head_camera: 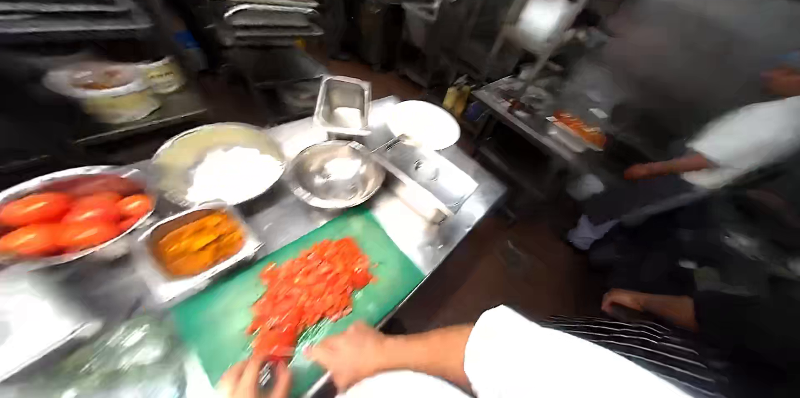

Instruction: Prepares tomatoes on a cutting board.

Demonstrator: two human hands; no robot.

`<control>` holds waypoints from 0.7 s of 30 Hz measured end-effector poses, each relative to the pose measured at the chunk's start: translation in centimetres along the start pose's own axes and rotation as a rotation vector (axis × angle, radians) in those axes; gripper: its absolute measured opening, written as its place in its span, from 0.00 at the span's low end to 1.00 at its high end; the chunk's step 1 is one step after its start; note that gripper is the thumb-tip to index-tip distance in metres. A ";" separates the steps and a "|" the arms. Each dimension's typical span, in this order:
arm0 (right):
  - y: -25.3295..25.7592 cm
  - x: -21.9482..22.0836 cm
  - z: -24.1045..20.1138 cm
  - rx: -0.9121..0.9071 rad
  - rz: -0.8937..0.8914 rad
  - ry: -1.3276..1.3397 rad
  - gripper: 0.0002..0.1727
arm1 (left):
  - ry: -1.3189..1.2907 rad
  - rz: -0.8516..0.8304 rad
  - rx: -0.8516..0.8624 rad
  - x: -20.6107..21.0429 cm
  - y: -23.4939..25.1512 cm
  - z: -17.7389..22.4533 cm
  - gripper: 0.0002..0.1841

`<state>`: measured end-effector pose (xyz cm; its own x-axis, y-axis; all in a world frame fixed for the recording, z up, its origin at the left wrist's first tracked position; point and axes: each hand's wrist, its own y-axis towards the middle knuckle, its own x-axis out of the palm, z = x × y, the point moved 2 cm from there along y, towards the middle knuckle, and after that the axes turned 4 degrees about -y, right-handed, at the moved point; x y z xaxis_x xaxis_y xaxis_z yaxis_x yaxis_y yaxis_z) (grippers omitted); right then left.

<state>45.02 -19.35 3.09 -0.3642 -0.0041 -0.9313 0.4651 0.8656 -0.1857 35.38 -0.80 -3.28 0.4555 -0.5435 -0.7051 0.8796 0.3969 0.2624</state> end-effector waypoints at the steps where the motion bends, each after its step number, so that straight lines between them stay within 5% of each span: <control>1: 1.5 -0.4 -0.8 -0.014 -0.020 0.017 0.34 | -0.027 0.008 -0.017 -0.2 0.2 0.6 0.21; 5: 4.6 1.5 -1.5 -0.060 -0.088 0.095 0.26 | 0.026 0.030 -0.089 -0.2 0.2 -0.4 0.18; 10: -1.2 3.1 2.4 -0.076 -0.164 0.066 0.23 | 0.056 0.043 -0.097 0.2 -0.2 -0.9 0.15; 13: -2.6 2.4 2.8 -0.095 -0.026 0.057 0.20 | 0.020 0.078 -0.108 0.0 -0.8 -0.7 0.16; 21: 5.2 3.3 -0.9 -0.157 -0.024 0.063 0.20 | 0.037 0.081 -0.098 0.7 -1.0 -0.7 0.10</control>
<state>45.54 -14.46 -0.64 -0.4261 0.0012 -0.9047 0.3257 0.9331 -0.1522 34.72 -1.01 -4.46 0.5175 -0.4796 -0.7086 0.8217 0.5095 0.2552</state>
